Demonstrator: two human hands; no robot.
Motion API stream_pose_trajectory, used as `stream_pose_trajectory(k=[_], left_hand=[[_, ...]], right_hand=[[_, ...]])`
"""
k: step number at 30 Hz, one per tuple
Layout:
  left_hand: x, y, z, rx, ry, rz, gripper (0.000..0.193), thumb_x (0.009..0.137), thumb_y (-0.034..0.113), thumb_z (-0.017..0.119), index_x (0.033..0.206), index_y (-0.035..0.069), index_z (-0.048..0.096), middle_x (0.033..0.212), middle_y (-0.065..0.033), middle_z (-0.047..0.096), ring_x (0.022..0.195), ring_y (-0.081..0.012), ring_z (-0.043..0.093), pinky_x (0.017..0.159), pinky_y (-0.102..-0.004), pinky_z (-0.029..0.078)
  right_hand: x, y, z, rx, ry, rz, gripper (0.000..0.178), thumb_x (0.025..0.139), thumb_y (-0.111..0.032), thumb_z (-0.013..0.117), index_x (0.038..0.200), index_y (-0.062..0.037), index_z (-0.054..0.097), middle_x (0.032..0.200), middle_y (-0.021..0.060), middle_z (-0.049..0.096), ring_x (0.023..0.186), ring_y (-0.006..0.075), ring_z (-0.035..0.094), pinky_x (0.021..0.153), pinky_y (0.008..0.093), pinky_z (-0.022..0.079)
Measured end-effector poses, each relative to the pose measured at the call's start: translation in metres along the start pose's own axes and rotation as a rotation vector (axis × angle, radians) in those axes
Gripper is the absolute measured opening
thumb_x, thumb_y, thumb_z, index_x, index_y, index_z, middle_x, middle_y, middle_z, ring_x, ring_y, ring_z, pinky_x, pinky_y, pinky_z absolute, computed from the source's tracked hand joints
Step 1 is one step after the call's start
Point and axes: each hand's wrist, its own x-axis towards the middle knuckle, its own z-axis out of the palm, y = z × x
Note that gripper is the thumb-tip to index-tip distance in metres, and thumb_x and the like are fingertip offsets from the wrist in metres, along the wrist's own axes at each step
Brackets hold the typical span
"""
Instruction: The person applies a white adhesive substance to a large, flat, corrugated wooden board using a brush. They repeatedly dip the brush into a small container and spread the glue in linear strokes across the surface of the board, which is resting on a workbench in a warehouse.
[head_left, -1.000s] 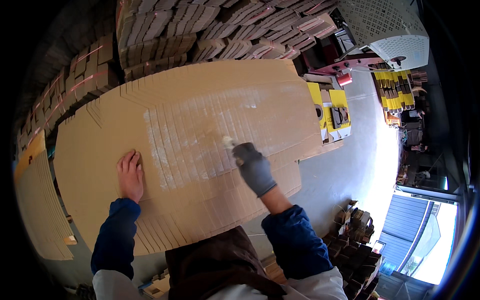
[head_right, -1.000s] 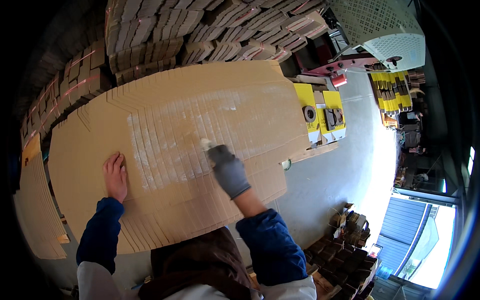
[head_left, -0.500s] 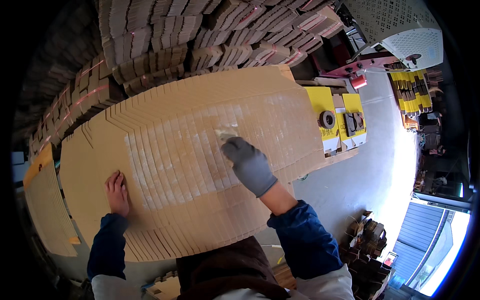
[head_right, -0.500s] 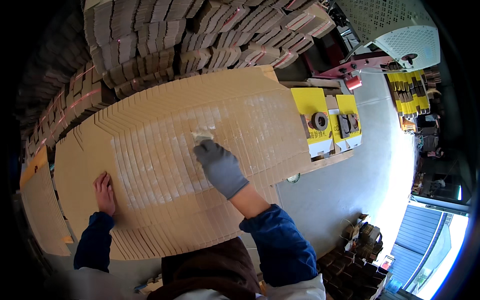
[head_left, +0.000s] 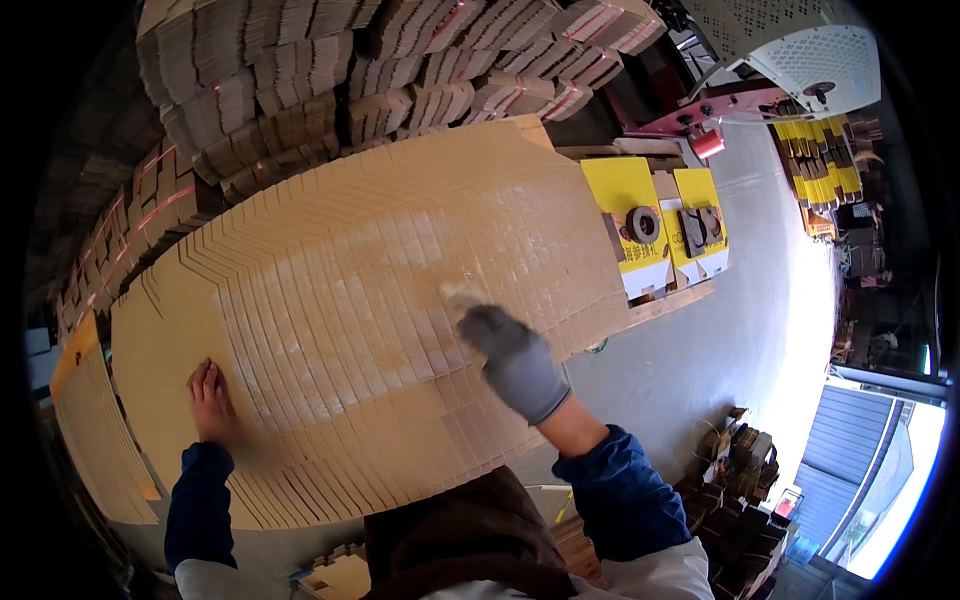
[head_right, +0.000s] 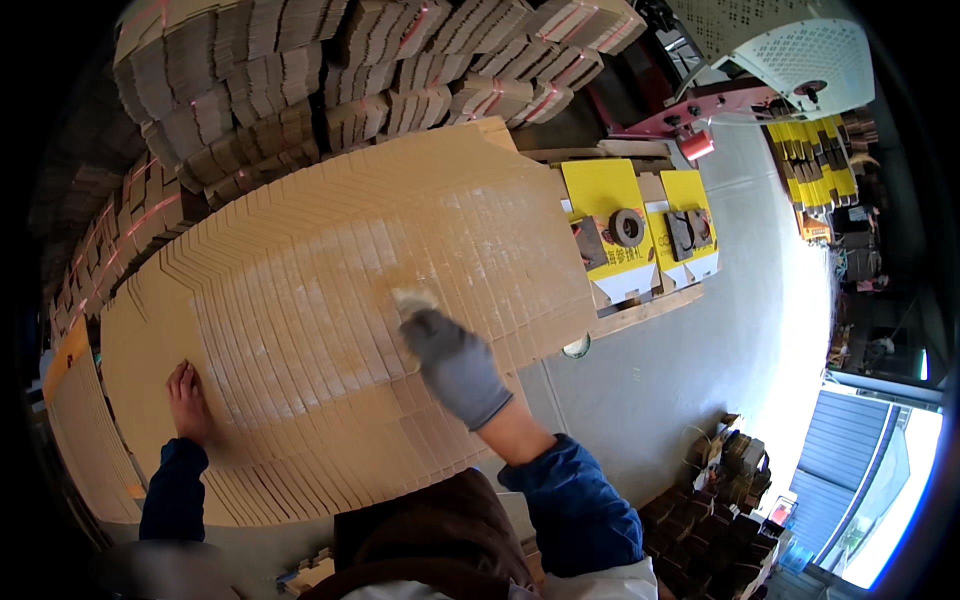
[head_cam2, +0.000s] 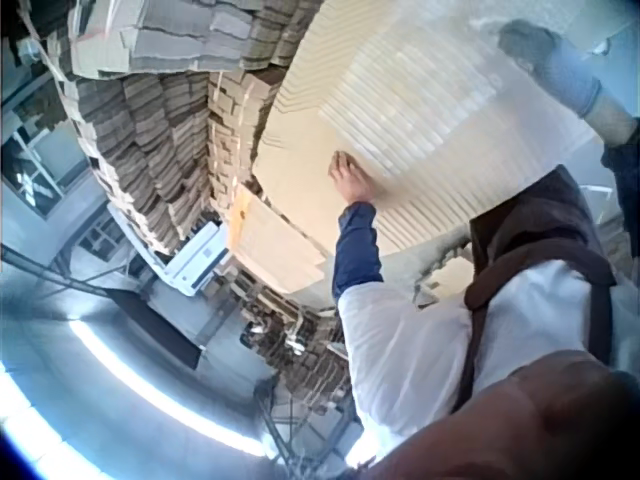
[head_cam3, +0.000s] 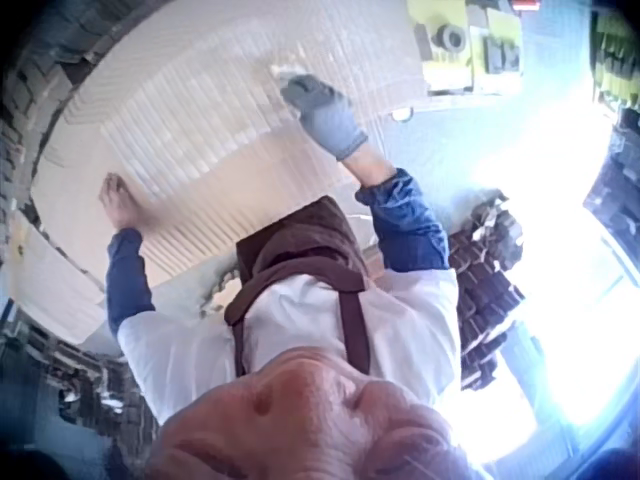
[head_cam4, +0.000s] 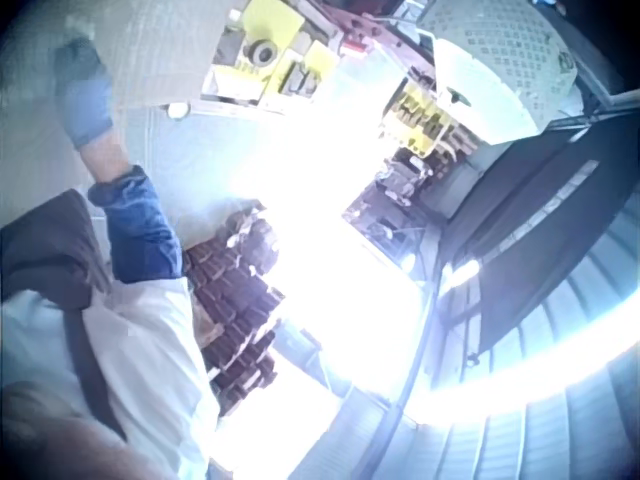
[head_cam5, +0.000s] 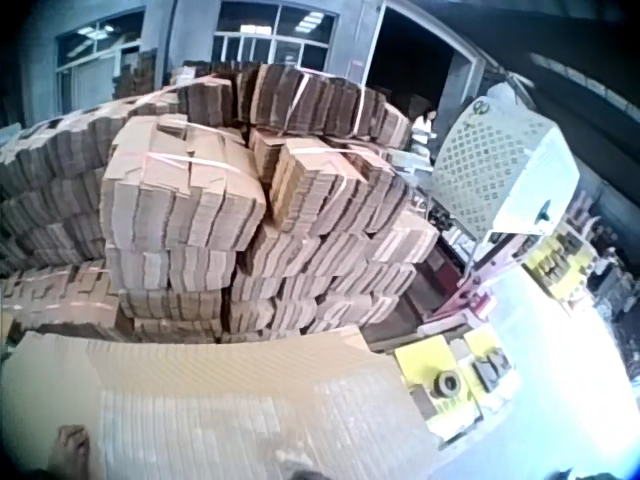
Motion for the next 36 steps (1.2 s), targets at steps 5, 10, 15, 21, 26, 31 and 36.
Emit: stream_pose_trajectory(k=[5,10,15,21,26,31,36], left_hand=[[0.000,0.001,-0.023,-0.049,-0.147,-0.060,0.053,0.093,-0.005,0.052,0.144,0.001,0.043,0.151,-0.0184,0.040,0.138,-0.0383,0.038,0.117,-0.0426,0.032],[0.015,0.020,-0.059,-0.070,-0.339,-0.020,0.073,0.086,-0.009,0.060,0.153,0.005,0.034,0.153,-0.0178,0.036,0.141,-0.0371,0.036,0.117,-0.0415,0.033],[0.017,0.025,-0.064,0.006,-0.437,-0.060,0.079,0.084,-0.012,0.060,0.155,0.007,0.031,0.156,-0.0134,0.031,0.143,-0.0311,0.033,0.117,-0.0375,0.033],[0.022,0.028,-0.055,-0.374,-0.453,-0.359,0.077,0.093,-0.011,0.052,0.159,0.012,0.021,0.160,-0.0057,0.025,0.149,-0.0215,0.024,0.116,-0.0324,0.034],[0.019,0.030,-0.057,-0.508,-0.455,-0.468,0.078,0.090,-0.013,0.053,0.159,0.008,0.021,0.162,-0.0051,0.023,0.149,-0.0199,0.024,0.120,-0.0306,0.028],[0.018,0.025,-0.055,-0.041,-0.544,-0.178,0.077,0.093,-0.011,0.049,0.159,0.011,0.018,0.164,-0.0043,0.020,0.151,-0.0206,0.021,0.119,-0.0319,0.027],[0.014,0.016,-0.054,-0.582,-0.481,-0.472,0.074,0.096,-0.009,0.046,0.159,0.013,0.016,0.165,-0.0036,0.018,0.152,-0.0195,0.018,0.119,-0.0328,0.025]], right_hand=[[-0.033,-0.022,-0.003,0.027,-0.085,-0.037,0.030,0.077,-0.006,0.066,0.107,-0.0106,0.065,0.110,0.0096,0.064,0.088,0.0276,0.068,0.068,0.0351,0.056],[-0.045,-0.006,-0.003,-0.018,-0.096,-0.043,0.030,0.079,-0.005,0.064,0.108,-0.0099,0.064,0.111,0.0098,0.064,0.088,0.0275,0.068,0.068,0.0358,0.056],[-0.051,0.112,-0.045,-0.116,0.010,0.428,0.024,0.086,-0.005,0.058,0.110,-0.0079,0.063,0.105,0.0148,0.066,0.088,0.0347,0.068,0.068,0.0426,0.058],[-0.044,0.079,-0.025,0.037,0.035,0.163,0.030,0.079,0.001,0.060,0.105,-0.0129,0.065,0.107,0.0096,0.064,0.082,0.0337,0.068,0.068,0.0425,0.057],[-0.034,0.094,-0.042,-0.013,0.125,0.250,0.031,0.081,0.001,0.057,0.106,-0.0147,0.065,0.105,0.0095,0.064,0.079,0.0362,0.067,0.068,0.0450,0.056],[-0.026,0.155,-0.055,-0.042,0.078,0.379,0.021,0.086,-0.005,0.060,0.105,-0.0142,0.065,0.107,0.0098,0.064,0.082,0.0364,0.067,0.070,0.0444,0.056],[-0.034,0.152,-0.054,0.043,0.070,0.236,0.017,0.088,-0.005,0.060,0.103,-0.0104,0.066,0.105,0.0131,0.066,0.086,0.0376,0.066,0.072,0.0447,0.055]])
